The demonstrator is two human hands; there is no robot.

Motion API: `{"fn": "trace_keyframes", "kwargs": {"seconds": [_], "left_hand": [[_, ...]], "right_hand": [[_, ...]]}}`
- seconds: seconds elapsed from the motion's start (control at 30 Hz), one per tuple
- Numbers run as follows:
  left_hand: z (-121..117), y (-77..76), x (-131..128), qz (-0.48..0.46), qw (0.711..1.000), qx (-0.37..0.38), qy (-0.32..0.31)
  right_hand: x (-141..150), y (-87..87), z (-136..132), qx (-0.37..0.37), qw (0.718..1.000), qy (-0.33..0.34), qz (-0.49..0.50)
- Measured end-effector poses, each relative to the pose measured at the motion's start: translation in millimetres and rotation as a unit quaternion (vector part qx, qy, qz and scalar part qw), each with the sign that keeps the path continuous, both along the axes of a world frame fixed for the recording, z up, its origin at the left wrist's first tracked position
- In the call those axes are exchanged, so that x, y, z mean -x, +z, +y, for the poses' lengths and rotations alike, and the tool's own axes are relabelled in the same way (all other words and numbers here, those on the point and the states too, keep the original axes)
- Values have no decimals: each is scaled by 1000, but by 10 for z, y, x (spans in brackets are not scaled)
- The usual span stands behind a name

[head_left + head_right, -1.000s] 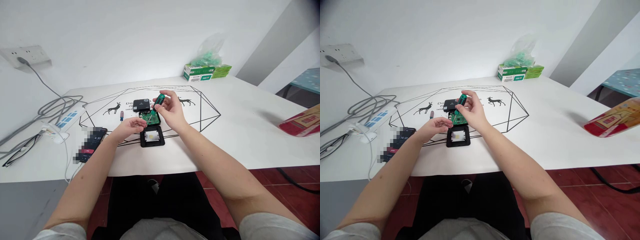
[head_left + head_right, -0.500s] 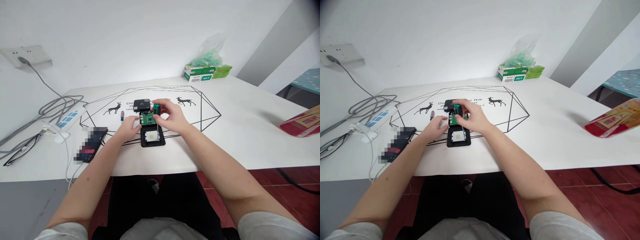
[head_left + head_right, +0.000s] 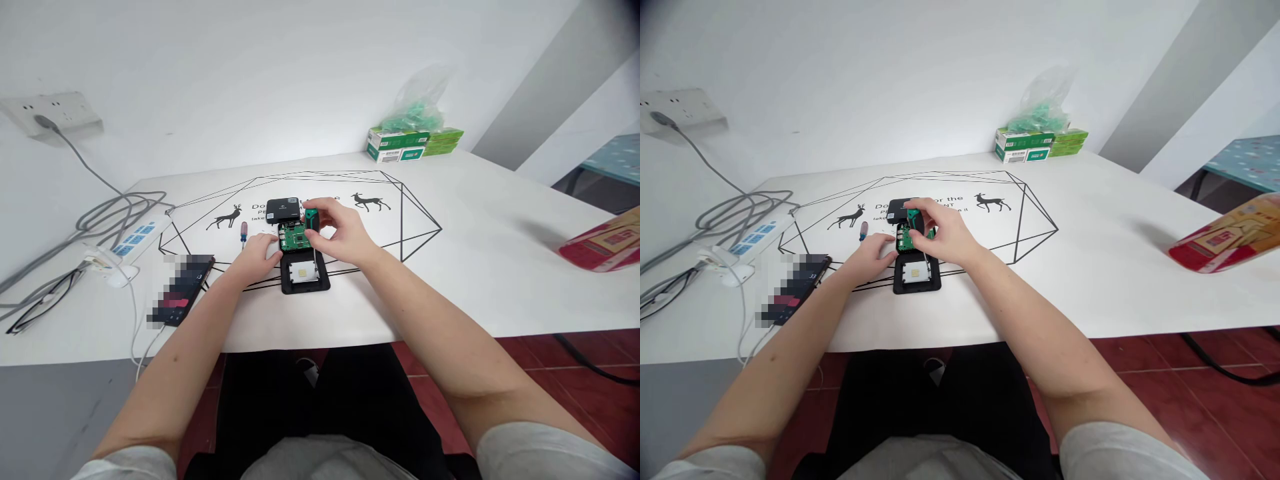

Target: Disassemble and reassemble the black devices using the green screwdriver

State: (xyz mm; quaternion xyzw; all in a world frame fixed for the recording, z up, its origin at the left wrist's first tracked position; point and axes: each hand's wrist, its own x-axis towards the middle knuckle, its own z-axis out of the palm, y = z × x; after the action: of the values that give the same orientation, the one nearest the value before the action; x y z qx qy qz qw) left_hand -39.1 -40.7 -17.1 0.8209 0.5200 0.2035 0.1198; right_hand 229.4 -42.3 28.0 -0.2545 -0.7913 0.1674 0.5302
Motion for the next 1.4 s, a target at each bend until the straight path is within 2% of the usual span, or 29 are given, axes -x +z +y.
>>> {"fn": "trace_keyframes", "kwargs": {"seconds": [0.37, 0.63, 0.83, 0.93, 1.03, 1.17, 1.23, 1.4], "left_hand": [[-30, 35, -23, 11, 1000, 8, 7], [-9, 19, -15, 11, 1000, 4, 1], [-15, 34, -21, 13, 1000, 7, 5], [-20, 42, -28, 16, 1000, 11, 8], [-20, 44, -28, 18, 1000, 10, 6], [-16, 42, -21, 18, 1000, 9, 5], [-16, 42, -19, 18, 1000, 8, 2], [-12, 45, -20, 17, 1000, 5, 0]], "right_hand": [[27, 13, -11, 23, 1000, -2, 8], [-13, 41, 10, -67, 997, 5, 32], [-2, 82, 14, -77, 996, -29, 40], [43, 70, 21, -86, 993, -29, 74], [96, 17, 19, -33, 991, 4, 127], [137, -45, -18, 48, 989, 17, 141], [139, -41, -38, 32, 991, 8, 133], [102, 8, -37, -92, 992, 12, 84]]}}
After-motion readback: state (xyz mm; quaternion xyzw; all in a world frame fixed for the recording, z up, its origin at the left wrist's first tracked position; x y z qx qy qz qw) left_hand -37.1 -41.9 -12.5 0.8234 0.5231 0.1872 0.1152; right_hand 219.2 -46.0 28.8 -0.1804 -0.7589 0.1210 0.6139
